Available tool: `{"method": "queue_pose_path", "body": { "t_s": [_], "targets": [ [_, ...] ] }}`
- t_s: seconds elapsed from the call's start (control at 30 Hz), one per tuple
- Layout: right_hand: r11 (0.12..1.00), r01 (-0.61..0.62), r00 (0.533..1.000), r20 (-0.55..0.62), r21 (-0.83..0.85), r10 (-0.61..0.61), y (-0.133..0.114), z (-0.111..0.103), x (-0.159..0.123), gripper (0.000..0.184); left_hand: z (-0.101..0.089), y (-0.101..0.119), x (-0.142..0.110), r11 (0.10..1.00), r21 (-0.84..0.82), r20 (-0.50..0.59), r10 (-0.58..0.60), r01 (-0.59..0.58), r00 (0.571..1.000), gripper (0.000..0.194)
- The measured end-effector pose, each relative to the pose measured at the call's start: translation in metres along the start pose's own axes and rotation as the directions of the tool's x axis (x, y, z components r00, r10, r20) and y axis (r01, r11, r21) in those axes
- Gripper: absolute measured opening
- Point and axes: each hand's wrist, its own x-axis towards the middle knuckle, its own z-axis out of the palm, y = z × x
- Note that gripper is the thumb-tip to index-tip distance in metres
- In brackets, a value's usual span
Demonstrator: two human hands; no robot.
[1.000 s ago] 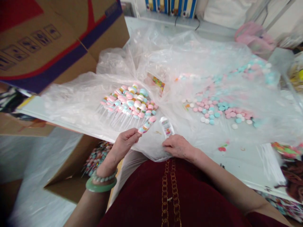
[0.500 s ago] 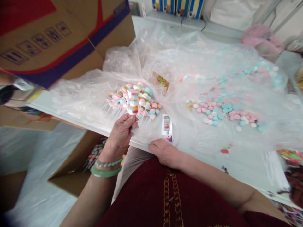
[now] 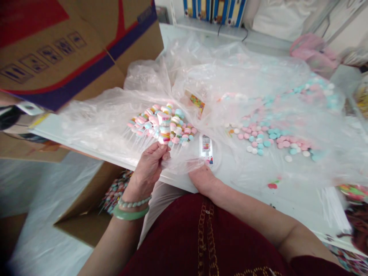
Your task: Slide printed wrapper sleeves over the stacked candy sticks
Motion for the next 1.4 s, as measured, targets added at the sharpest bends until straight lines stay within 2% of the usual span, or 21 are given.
{"method": "queue_pose_path", "body": {
  "t_s": [0.13,0.2,0.3,0.37,0.4,0.43,0.5,0.57,0.6,0.63,0.7,0.73,0.8,0.9,0.97,1.03,1.13,1.3,1.4],
  "targets": [
    [0.999,0.0,0.993,0.114,-0.05,0.006,0.004,-0.015,-0.022,0.032,-0.005,-0.002,-0.009,0.996,0.084,0.03,-0.032,0.029,0.999,0.024],
    [1.0,-0.001,0.975,0.224,-0.006,0.002,0.005,-0.026,-0.037,0.029,-0.007,-0.006,-0.017,0.98,0.188,0.074,-0.072,0.057,0.995,0.024],
    [0.976,-0.016,0.912,0.404,0.217,-0.075,0.01,-0.05,-0.061,0.023,-0.012,-0.02,-0.029,0.913,0.384,0.181,-0.221,0.138,0.958,0.029],
    [0.902,-0.089,0.904,0.415,0.423,-0.106,0.018,-0.07,-0.073,0.018,-0.016,-0.031,-0.037,0.849,0.5,0.226,-0.32,0.173,0.92,0.034],
    [0.829,-0.153,0.908,0.408,0.538,-0.098,0.023,-0.079,-0.077,0.016,-0.018,-0.036,-0.039,0.822,0.54,0.236,-0.353,0.18,0.905,0.036],
    [0.72,-0.237,0.915,0.398,0.652,-0.059,0.028,-0.087,-0.078,0.013,-0.02,-0.04,-0.042,0.803,0.567,0.245,-0.379,0.185,0.893,0.036],
    [0.425,-0.367,0.928,0.358,0.827,0.104,0.036,-0.095,-0.076,0.009,-0.024,-0.043,-0.043,0.788,0.581,0.263,-0.419,0.203,0.869,0.036],
    [0.153,-0.348,0.904,0.289,0.925,0.314,0.04,-0.095,-0.067,0.005,-0.023,-0.04,-0.042,0.818,0.529,0.27,-0.414,0.225,0.869,0.033],
    [0.06,-0.301,0.883,0.255,0.952,0.394,0.041,-0.092,-0.061,0.006,-0.021,-0.036,-0.04,0.856,0.464,0.261,-0.379,0.229,0.888,0.031],
    [-0.01,-0.254,0.868,0.233,0.967,0.439,0.039,-0.088,-0.055,0.007,-0.018,-0.032,-0.039,0.901,0.371,0.243,-0.329,0.226,0.912,0.03],
    [-0.101,-0.194,0.864,0.219,0.976,0.453,0.032,-0.079,-0.041,0.009,-0.006,-0.024,-0.035,0.964,0.151,0.21,-0.246,0.217,0.946,0.027],
    [-0.121,-0.174,0.87,0.21,0.977,0.446,0.027,-0.076,-0.035,0.01,0.001,-0.021,-0.034,0.972,0.06,0.206,-0.233,0.226,0.95,0.026],
    [-0.101,-0.147,0.88,0.176,0.984,0.441,0.018,-0.073,-0.025,0.009,0.015,-0.016,-0.031,0.963,-0.022,0.234,-0.254,0.267,0.938,0.025],
    [0.021,-0.175,0.877,0.146,0.984,0.459,0.009,-0.076,-0.016,0.008,0.03,-0.014,-0.025,0.96,0.028,0.292,-0.275,0.279,0.916,0.024],
    [0.117,-0.222,0.886,0.15,0.968,0.44,0.008,-0.079,-0.012,0.007,0.035,-0.015,-0.021,0.966,0.075,0.308,-0.257,0.246,0.916,0.023],
    [0.164,-0.258,0.899,0.175,0.952,0.401,0.009,-0.081,-0.011,0.008,0.036,-0.016,-0.017,0.969,0.115,0.304,-0.245,0.22,0.921,0.022],
    [0.126,-0.291,0.903,0.229,0.948,0.363,0.012,-0.079,-0.01,0.006,0.036,-0.018,-0.012,0.963,0.147,0.264,-0.257,0.224,0.93,0.02],
    [-0.039,-0.264,0.907,0.262,0.964,0.331,0.021,-0.074,-0.008,0.036,0.036,-0.015,-0.006,0.969,0.077,0.109,-0.241,0.233,0.965,0.019],
    [-0.126,-0.297,0.9,0.321,0.947,0.295,0.025,-0.071,-0.009,0.04,0.035,-0.012,-0.003,0.973,0.014,0.039,-0.23,0.229,0.972,0.02]
  ]
}}
